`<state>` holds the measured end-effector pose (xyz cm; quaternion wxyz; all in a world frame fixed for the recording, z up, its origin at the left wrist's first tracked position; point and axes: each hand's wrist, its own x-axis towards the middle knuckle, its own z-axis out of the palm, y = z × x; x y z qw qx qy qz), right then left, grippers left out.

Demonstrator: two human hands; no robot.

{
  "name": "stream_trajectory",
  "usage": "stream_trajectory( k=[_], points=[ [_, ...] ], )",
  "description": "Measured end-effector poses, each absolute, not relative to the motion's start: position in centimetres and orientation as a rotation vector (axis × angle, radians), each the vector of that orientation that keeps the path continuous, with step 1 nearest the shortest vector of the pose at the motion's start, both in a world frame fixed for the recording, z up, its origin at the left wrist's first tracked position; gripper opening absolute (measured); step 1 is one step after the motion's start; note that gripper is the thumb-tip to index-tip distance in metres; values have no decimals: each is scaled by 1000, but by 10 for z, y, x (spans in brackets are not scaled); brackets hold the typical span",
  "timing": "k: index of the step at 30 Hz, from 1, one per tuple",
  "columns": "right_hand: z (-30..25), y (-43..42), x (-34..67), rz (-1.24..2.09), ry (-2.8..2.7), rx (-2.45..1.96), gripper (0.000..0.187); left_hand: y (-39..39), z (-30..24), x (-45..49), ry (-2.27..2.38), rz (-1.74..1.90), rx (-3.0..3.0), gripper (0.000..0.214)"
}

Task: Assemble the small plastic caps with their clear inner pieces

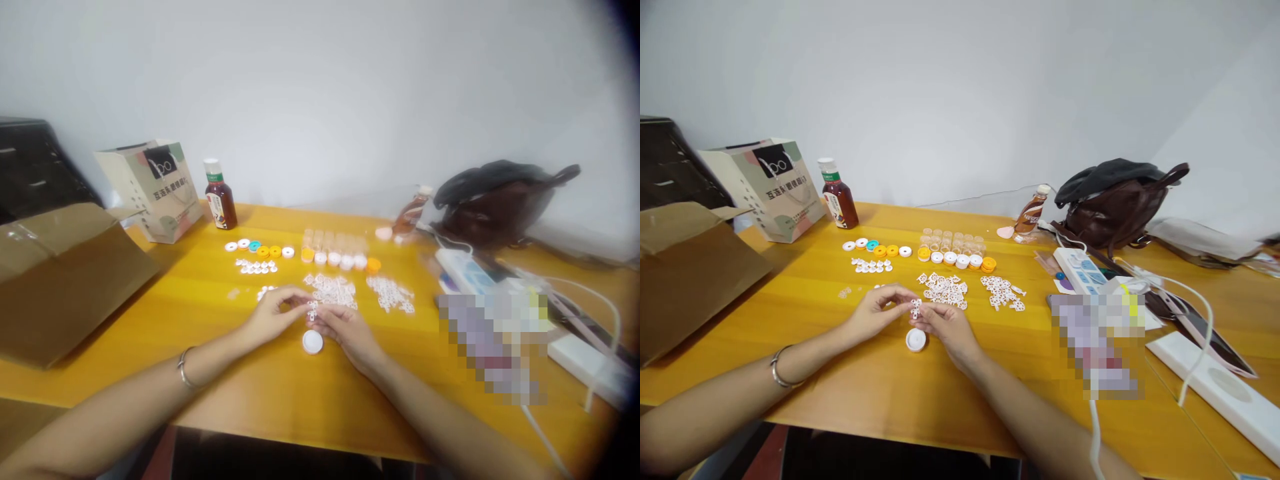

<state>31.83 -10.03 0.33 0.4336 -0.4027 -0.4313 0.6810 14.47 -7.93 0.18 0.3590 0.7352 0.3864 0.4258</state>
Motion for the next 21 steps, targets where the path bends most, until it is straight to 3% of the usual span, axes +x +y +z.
stream_trajectory(
  k=[21],
  points=[
    [2,-99,318,1633,-1095,-1060,20,-80,1,147,935,984,1415,22]
  ],
)
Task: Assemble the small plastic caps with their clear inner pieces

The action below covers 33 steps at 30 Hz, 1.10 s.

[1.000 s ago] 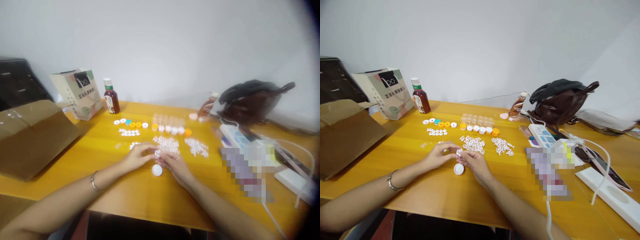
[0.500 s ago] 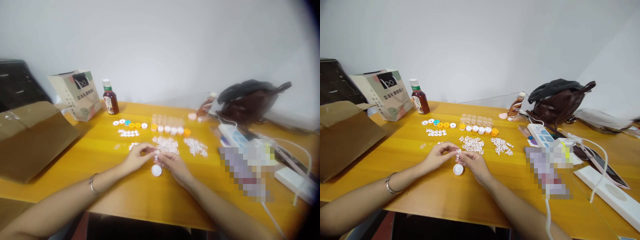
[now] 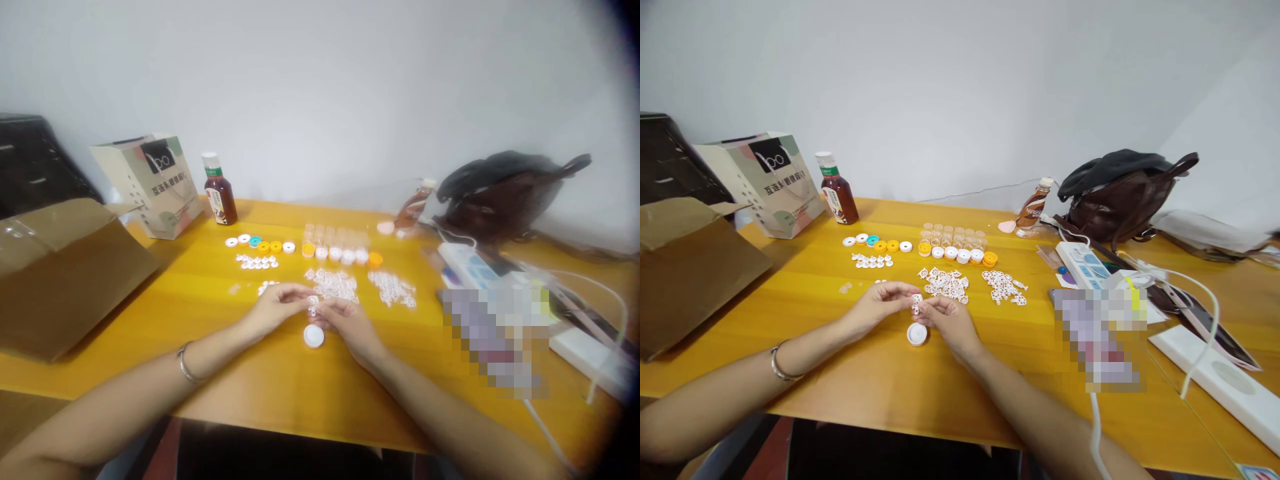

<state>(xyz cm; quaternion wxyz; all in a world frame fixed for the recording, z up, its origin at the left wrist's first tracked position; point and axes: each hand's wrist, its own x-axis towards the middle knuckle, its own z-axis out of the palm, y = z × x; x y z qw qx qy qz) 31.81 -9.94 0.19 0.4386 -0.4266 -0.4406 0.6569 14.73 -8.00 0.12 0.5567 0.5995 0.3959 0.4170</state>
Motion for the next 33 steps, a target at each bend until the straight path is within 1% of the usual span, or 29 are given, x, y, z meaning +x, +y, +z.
stream_trajectory(
  k=[13,16,22,26,31,33],
  points=[
    [9,-105,318,1445,-1328,-1074,23,-82,5,146,886,970,1440,15],
    [9,-104,317,1408,-1350,-1086,23,-82,6,147,899,999,1540,16],
    [8,-106,315,1300,-1404,-1069,18,-90,8,150,1088,1023,1837,20],
    [8,-105,317,1373,-1363,-1016,16,-90,10,147,1049,1011,1855,21],
    [5,-101,321,1639,-1197,-904,17,-83,13,139,900,996,1871,19],
    [5,-101,322,1699,-1146,-895,18,-82,14,137,836,983,1825,19]
  ],
)
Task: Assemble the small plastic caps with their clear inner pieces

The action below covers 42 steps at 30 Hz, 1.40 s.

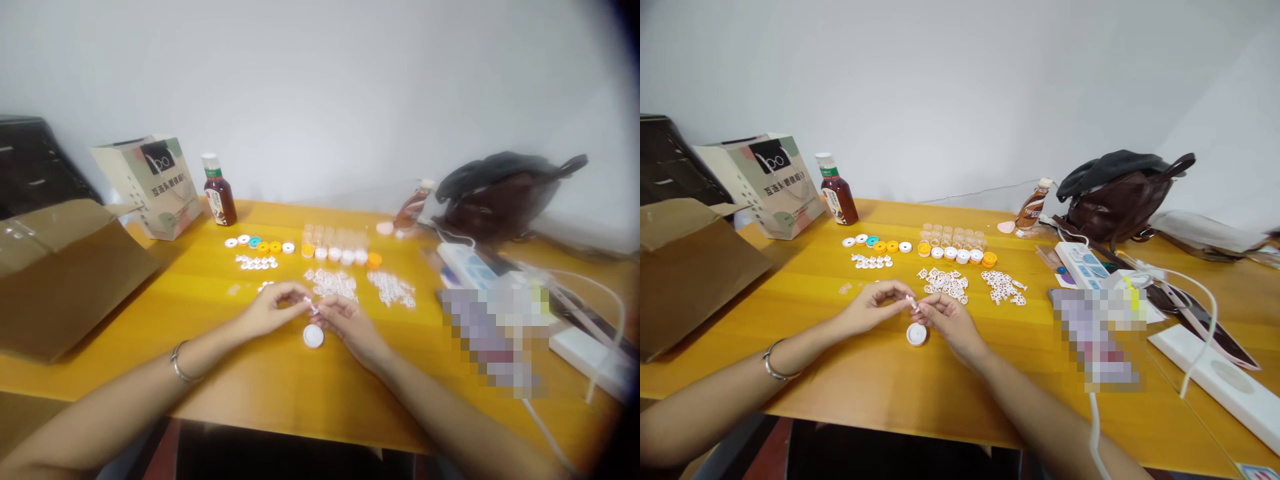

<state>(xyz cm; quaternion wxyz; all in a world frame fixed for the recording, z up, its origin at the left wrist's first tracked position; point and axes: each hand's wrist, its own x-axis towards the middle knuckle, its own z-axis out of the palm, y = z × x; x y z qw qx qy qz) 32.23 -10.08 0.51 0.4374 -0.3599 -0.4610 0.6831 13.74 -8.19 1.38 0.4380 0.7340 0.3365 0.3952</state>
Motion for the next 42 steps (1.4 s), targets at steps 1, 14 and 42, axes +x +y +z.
stream_trajectory(
  k=[1,14,42],
  points=[
    [5,-101,323,1707,-1134,-900,18,-82,14,137,810,978,1793,19],
    [4,-98,323,1775,-1019,-1000,35,-80,-2,145,884,1103,1772,34],
    [-2,-98,323,1779,-831,-1039,24,-24,3,135,1096,825,2331,16]
  ],
)
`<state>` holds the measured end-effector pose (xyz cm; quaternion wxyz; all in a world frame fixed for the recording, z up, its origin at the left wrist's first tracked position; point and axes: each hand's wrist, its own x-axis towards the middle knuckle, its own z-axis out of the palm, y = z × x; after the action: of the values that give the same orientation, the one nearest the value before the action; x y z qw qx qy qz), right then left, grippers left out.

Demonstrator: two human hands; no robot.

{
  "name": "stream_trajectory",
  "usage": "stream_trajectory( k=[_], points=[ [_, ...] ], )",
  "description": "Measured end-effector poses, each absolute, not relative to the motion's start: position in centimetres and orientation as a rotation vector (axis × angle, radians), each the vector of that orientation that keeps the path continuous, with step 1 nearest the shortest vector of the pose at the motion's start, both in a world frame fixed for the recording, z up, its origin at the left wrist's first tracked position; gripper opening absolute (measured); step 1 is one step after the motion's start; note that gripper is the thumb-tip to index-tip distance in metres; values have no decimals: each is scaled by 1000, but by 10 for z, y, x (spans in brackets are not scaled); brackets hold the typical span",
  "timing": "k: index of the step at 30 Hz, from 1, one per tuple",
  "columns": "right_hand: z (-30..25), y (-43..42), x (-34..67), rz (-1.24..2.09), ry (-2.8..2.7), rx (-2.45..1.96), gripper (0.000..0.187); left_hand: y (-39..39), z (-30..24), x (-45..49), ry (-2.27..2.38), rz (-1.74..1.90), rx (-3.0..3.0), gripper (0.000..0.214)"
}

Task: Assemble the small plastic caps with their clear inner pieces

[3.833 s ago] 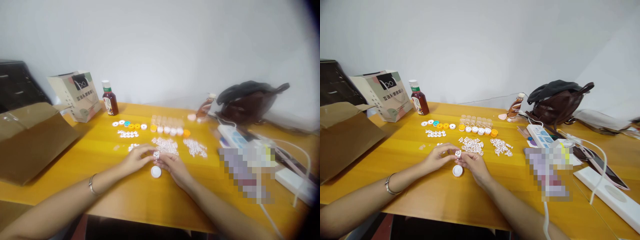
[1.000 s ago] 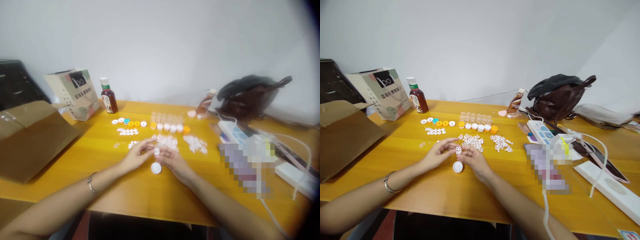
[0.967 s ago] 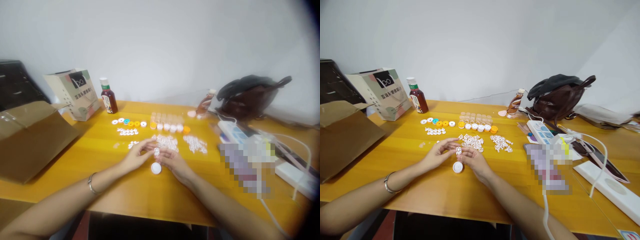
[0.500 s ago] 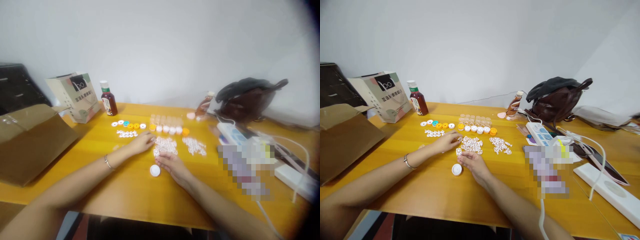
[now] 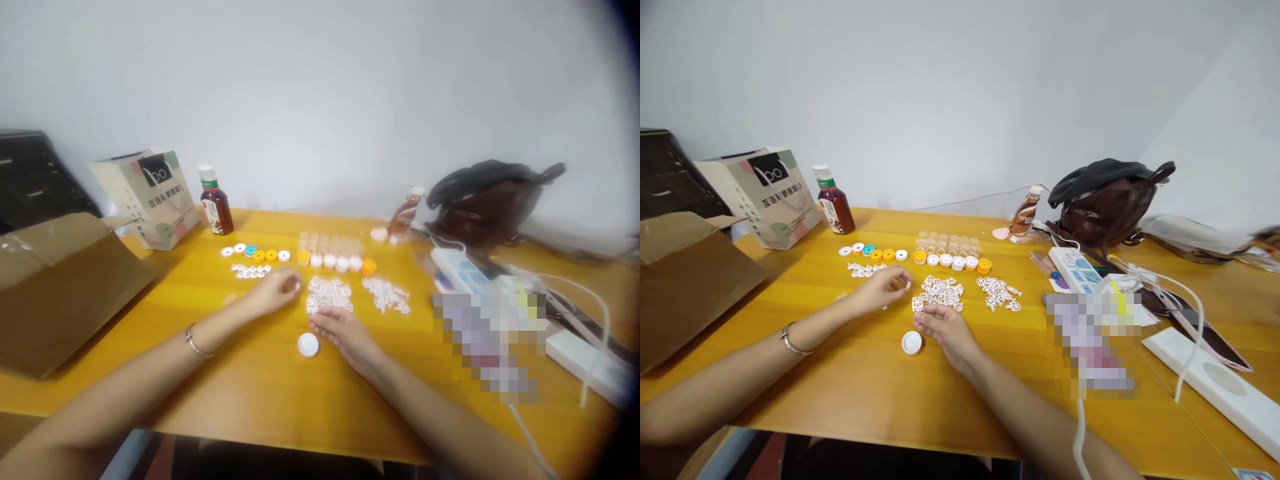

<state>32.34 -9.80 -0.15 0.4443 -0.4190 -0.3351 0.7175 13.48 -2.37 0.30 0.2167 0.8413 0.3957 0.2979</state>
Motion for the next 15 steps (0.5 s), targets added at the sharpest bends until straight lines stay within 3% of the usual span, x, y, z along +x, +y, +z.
stream_trajectory(
  k=[5,10,15],
  points=[
    [0,-98,325,1762,-842,-1050,23,-39,7,128,1081,861,2169,12],
    [3,-98,325,1776,-870,-1065,22,-51,23,125,781,767,1989,7],
    [4,-99,323,1764,-875,-1081,20,-51,27,128,711,779,1796,17]
  ],
)
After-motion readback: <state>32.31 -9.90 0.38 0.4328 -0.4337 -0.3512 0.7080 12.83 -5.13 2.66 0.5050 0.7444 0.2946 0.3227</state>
